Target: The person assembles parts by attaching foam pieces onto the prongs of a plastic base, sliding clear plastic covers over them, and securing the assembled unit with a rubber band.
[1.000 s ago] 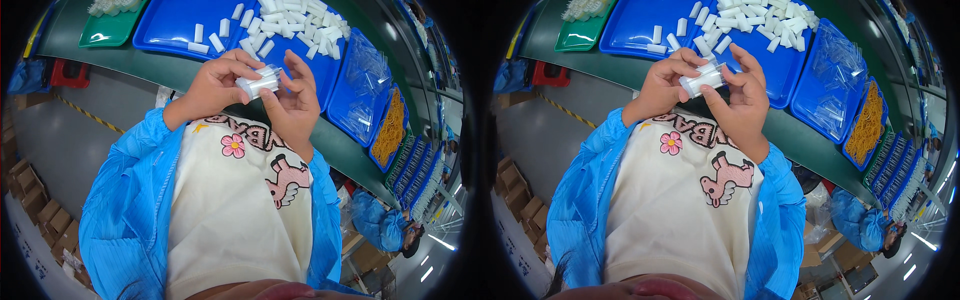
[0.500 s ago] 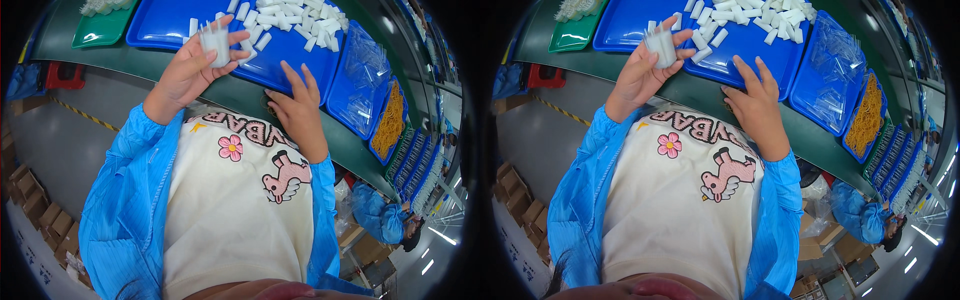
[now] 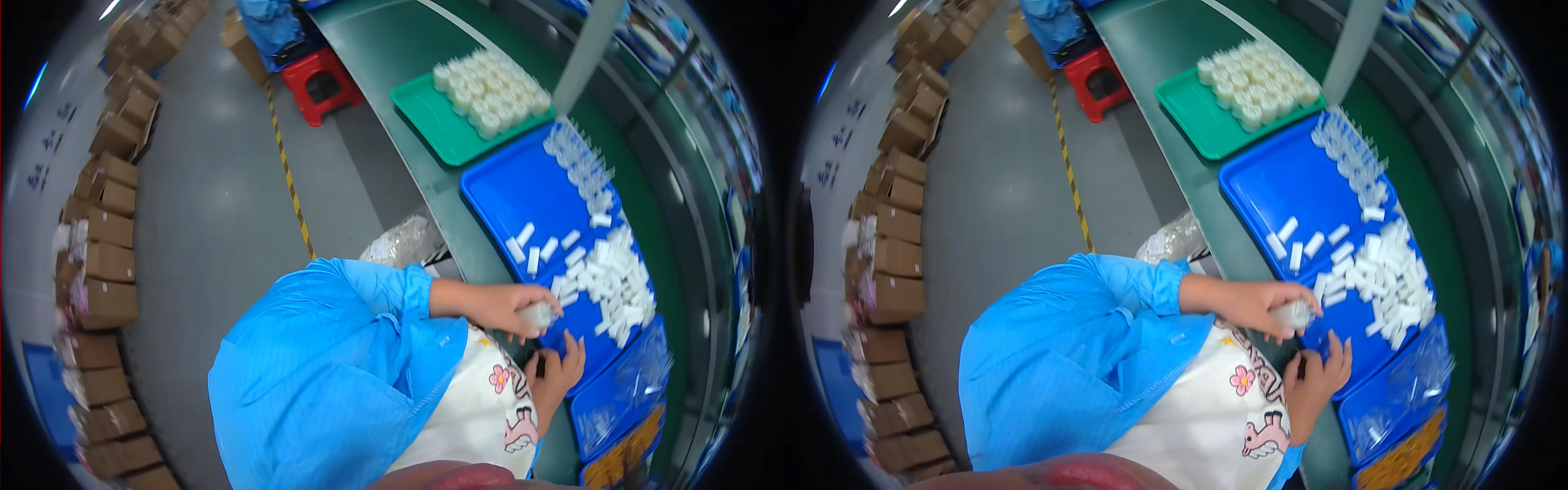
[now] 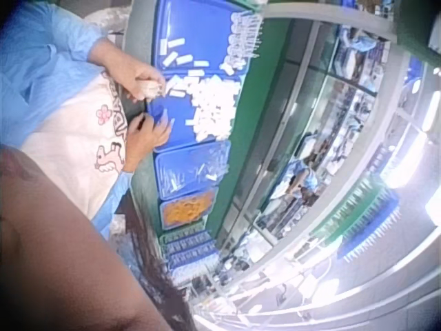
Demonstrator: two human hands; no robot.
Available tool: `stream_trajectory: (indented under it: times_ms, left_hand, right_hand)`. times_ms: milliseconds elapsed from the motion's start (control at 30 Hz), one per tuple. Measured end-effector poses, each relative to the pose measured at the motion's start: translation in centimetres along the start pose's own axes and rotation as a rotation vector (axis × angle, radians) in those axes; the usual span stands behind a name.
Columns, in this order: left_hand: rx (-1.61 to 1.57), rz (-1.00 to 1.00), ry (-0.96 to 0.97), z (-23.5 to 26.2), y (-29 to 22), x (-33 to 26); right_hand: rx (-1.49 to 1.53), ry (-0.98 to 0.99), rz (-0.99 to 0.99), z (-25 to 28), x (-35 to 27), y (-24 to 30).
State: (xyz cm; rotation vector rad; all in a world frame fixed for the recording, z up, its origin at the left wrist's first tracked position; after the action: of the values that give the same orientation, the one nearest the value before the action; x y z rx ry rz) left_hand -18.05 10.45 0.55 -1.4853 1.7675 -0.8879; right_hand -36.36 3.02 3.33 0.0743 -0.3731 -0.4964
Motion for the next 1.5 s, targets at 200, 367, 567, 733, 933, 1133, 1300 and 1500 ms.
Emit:
stream_trajectory:
  times_ms: [200,367,567,733,933,1133,1300,1500]
  left_hand:
    - [0.098,-0.030,0.088,-0.1,1.6,1.3]
    - [0.108,0.082,0.261,-0.7,2.3,1.8]
    - [-0.168,0.162,0.275,-1.1,2.4,2.5]
    - [-0.137,0.191,0.256,-1.7,1.0,2.2]
    - [-0.246,0.316,0.360,-1.4,2.4,2.9]
    - [-0.287,0.316,0.567,-1.2,1.3,3.1]
    - [-0.189,0.313,0.789,-1.2,-1.1,5.1]
    - [0.508,0.516,0.709,-1.4,-2.1,6.7]
  right_hand:
    - [0.124,-0.138,0.008,-1.1,-0.2,-1.2]
    - [0.394,-0.193,-0.258,0.2,0.1,-0.8]
    - [0.973,-0.195,-0.375,-0.3,-0.1,-1.4]
    - [1.027,-0.246,-0.388,0.2,-0.4,-1.6]
    - [1.176,-0.190,-0.436,-0.7,-0.9,-2.6]
    - [1.977,0.081,-0.258,-0.5,-0.5,-2.4]
    - [2.212,-0.058,-0.379,-0.5,0.4,-2.6]
    - [1.816,0.128,-0.402,2.3,1.9,-3.7]
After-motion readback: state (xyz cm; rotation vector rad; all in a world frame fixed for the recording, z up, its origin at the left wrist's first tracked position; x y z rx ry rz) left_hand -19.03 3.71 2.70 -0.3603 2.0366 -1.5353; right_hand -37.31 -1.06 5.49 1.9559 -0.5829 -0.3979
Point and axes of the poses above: each hand's wrist, its own x-axis towards the middle knuckle, its own z-axis out of the back of the hand, y = z × x, the point moved 3 cm from there along x, towards the middle knuckle, and after that the axes turned 9 degrees about -x, right-handed, at the moved point
